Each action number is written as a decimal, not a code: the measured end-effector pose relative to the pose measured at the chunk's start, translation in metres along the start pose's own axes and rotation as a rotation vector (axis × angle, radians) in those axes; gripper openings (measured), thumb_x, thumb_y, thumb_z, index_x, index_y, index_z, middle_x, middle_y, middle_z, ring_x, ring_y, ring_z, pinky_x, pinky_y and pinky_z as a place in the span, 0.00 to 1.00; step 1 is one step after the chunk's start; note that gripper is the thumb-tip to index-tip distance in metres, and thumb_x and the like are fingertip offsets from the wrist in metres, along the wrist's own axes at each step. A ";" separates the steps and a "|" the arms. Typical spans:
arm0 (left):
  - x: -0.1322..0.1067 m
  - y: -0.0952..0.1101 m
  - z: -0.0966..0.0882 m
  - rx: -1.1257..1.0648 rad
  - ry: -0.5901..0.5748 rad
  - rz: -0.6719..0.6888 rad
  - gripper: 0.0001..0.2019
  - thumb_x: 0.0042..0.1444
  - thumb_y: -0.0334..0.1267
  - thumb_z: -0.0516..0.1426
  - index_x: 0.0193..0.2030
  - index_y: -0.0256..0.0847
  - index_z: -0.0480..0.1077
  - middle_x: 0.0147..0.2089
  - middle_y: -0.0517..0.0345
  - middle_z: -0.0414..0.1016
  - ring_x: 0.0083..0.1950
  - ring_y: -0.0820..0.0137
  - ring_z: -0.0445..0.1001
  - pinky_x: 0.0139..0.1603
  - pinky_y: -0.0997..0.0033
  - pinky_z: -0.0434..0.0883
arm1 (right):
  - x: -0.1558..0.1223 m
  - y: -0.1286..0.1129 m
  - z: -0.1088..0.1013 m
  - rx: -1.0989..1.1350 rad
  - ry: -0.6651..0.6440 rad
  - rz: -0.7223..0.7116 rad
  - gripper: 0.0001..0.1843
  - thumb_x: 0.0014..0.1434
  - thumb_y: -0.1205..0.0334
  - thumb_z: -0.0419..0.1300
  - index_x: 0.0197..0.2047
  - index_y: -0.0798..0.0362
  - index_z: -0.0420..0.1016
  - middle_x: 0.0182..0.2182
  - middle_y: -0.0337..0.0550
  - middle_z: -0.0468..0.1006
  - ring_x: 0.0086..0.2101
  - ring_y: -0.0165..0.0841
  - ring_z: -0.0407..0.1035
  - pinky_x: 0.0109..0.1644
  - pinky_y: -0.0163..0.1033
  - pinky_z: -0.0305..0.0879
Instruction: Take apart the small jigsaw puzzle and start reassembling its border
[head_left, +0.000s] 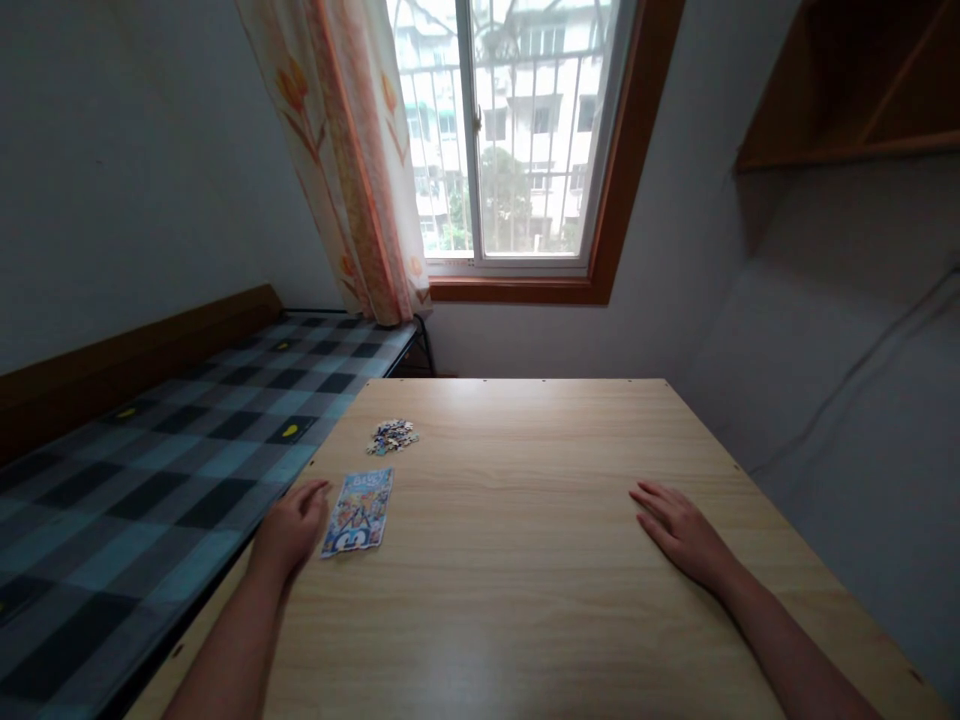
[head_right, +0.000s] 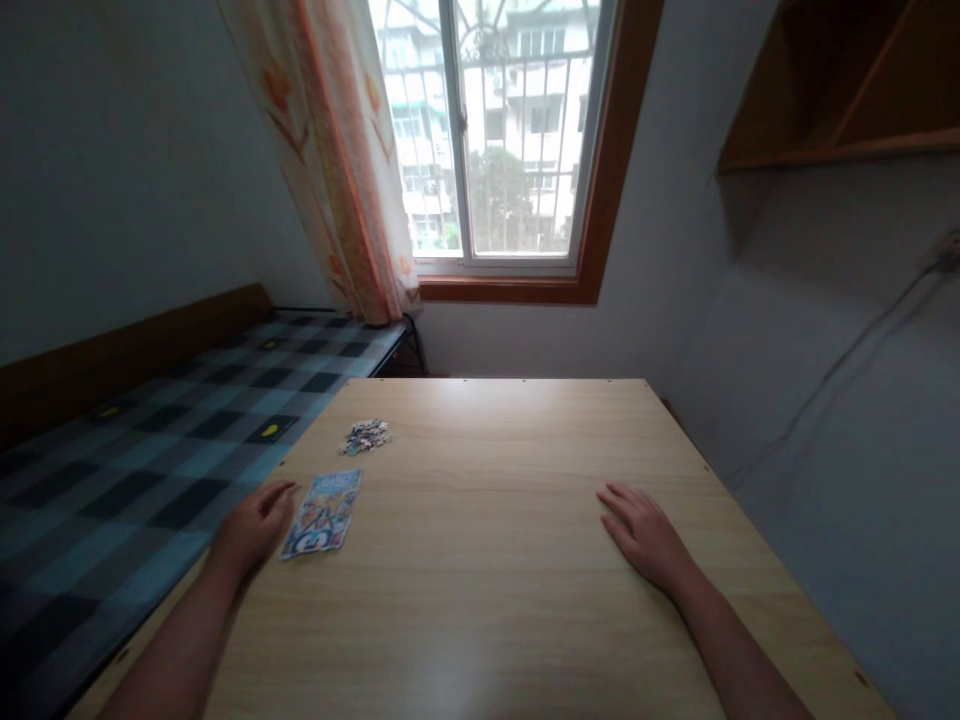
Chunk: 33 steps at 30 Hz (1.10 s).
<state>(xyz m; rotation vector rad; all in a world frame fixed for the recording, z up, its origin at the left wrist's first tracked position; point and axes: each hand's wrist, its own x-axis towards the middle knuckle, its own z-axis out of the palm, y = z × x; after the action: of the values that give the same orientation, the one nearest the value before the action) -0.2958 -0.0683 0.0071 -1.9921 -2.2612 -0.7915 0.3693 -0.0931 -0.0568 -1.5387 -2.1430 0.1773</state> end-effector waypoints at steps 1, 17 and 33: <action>-0.003 0.003 -0.002 -0.017 -0.008 0.021 0.23 0.57 0.48 0.49 0.48 0.38 0.78 0.54 0.46 0.80 0.56 0.56 0.77 0.61 0.57 0.71 | 0.000 0.001 0.000 -0.002 0.002 -0.001 0.24 0.68 0.48 0.51 0.58 0.51 0.77 0.60 0.52 0.73 0.60 0.47 0.66 0.65 0.59 0.62; -0.103 0.229 0.040 -0.124 -0.406 0.623 0.14 0.64 0.40 0.53 0.53 0.46 0.74 0.52 0.48 0.75 0.55 0.58 0.71 0.60 0.52 0.69 | -0.001 -0.005 0.005 -0.064 0.022 -0.011 0.25 0.68 0.50 0.50 0.61 0.51 0.74 0.60 0.52 0.73 0.60 0.46 0.66 0.65 0.59 0.61; 0.076 0.129 0.029 0.143 -0.003 0.277 0.25 0.65 0.49 0.48 0.61 0.35 0.69 0.66 0.38 0.66 0.67 0.50 0.61 0.68 0.49 0.58 | -0.009 -0.078 0.005 0.026 -0.197 -0.249 0.34 0.66 0.46 0.56 0.72 0.44 0.58 0.72 0.50 0.52 0.70 0.49 0.48 0.71 0.63 0.48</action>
<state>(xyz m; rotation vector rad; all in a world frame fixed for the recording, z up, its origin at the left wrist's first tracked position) -0.1798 0.0198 0.0531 -2.1706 -1.9211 -0.5832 0.3027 -0.1281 -0.0344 -1.2711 -2.4535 0.2801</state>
